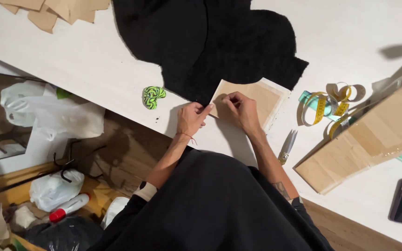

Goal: Cutting black faux fur fabric according to a paper pattern using scissors.

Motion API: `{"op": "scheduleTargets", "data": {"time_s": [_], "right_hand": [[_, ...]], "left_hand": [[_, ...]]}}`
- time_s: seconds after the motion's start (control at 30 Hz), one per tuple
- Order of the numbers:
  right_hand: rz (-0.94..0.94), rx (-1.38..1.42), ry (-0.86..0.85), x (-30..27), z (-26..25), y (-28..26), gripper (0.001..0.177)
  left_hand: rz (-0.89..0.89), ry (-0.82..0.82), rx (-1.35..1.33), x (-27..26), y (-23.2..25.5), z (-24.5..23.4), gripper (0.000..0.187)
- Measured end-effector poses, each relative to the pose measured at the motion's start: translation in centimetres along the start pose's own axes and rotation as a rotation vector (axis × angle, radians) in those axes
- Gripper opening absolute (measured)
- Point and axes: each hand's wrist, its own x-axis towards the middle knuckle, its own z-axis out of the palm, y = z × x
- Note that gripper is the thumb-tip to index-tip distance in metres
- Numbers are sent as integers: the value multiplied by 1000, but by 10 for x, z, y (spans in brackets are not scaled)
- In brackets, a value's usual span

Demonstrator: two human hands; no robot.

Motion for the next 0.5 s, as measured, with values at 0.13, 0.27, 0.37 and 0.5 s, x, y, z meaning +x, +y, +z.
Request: {"op": "scheduleTargets", "data": {"time_s": [0.13,0.27,0.37,0.5], "right_hand": [[1,-79,-29,-3,0,-9,23],[-31,-61,-26,-2,0,-2,22],[0,-99,-32,-2,-3,-10,24],[-31,-63,-38,-1,-2,2,23]], "left_hand": [[84,68,138,1,-14,12,51],[67,126,34,-3,-8,16,50],[-142,77,-108,-11,8,15,46],[-199,99,-95,-3,0,22,46]]}}
